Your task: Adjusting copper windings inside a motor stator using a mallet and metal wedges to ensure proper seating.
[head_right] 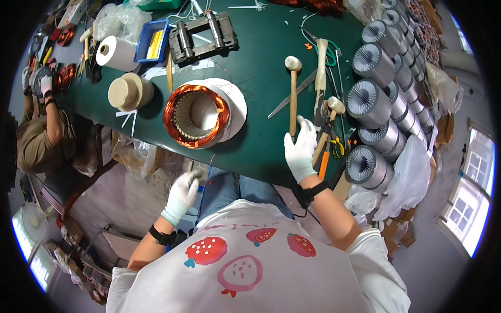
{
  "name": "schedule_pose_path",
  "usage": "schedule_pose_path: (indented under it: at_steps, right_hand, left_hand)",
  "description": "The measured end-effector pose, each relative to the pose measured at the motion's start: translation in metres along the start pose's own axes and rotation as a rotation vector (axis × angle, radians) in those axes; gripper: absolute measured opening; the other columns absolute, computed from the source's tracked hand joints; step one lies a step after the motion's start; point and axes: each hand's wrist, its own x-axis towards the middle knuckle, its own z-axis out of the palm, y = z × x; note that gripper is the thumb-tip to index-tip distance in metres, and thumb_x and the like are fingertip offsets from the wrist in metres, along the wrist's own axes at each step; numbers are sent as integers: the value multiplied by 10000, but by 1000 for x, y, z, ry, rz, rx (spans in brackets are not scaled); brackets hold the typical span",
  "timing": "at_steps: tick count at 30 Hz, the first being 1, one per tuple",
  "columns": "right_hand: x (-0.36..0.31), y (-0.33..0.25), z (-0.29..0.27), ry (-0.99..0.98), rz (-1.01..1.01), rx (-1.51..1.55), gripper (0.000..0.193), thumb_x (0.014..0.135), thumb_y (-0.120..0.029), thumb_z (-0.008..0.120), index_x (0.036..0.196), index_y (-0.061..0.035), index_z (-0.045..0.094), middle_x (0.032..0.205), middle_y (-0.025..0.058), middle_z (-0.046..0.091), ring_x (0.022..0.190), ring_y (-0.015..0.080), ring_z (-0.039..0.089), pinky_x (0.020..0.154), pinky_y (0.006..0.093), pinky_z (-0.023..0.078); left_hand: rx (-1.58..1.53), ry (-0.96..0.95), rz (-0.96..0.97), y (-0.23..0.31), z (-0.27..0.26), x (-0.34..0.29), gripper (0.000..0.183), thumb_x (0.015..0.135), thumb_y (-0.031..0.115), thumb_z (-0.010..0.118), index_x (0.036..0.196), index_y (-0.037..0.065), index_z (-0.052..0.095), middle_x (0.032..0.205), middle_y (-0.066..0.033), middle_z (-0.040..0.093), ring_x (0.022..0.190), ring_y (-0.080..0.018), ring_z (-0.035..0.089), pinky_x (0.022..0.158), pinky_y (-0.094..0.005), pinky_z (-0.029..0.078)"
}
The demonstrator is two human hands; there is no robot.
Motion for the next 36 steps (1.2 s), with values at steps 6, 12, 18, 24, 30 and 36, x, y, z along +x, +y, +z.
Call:
schedule_pose_path:
  at_steps: [6, 12, 18, 24, 30, 36]
  right_hand:
    - [-43, 6, 7, -146, -58, 109, 465, 824, -57, 665, 1283, -33, 596, 1310, 188, 560, 1266, 370, 515, 1099, 457, 400]
    - [-60, -3, 21, -261, -116, 128, 456, 813, -18, 636, 1267, 3, 602, 1264, 199, 583, 1226, 366, 536, 1100, 446, 402]
    - [-35, -39, 49, -301, -270, 36, 511, 834, -25, 621, 1335, 38, 546, 1355, 233, 543, 1290, 393, 511, 1122, 469, 384]
    - [-63, 64, 134, -311, -170, 269, 471, 917, -146, 641, 1320, 70, 526, 1266, 185, 647, 1133, 367, 634, 1034, 431, 481]
    - [-63, 20, 95, -283, -167, -81, 465, 903, -133, 648, 1314, 57, 541, 1276, 190, 638, 1145, 378, 622, 1036, 443, 475]
    - [-46, 1, 119, -294, -122, -106, 460, 889, -120, 655, 1307, 44, 557, 1286, 196, 629, 1156, 389, 610, 1038, 455, 469]
  left_hand:
    - [267, -310, -208, -82, 28, -68, 270, 951, 256, 557, 1133, 104, 685, 1044, -173, 708, 973, -372, 673, 865, -476, 533]
    - [379, -916, -637, -159, 6, -232, 411, 904, 298, 565, 1245, 108, 691, 1228, -159, 694, 1129, -367, 656, 955, -474, 519]
    - [1085, -1285, -1718, -268, -187, -396, 445, 963, 379, 587, 1387, 249, 632, 1428, 34, 607, 1249, -240, 615, 890, -595, 508]
    - [1576, -940, -1076, -406, -312, -376, 239, 912, 251, 597, 992, 186, 812, 1060, -50, 775, 857, -241, 743, 653, -406, 563]
    - [558, -887, -766, -369, 15, -110, 272, 871, 104, 608, 1102, 122, 750, 1156, -113, 739, 1048, -297, 723, 775, -431, 595]
    - [907, -414, -194, -434, 135, -113, 423, 938, 213, 530, 1356, 164, 567, 1439, -108, 555, 1334, -292, 514, 1143, -472, 361]
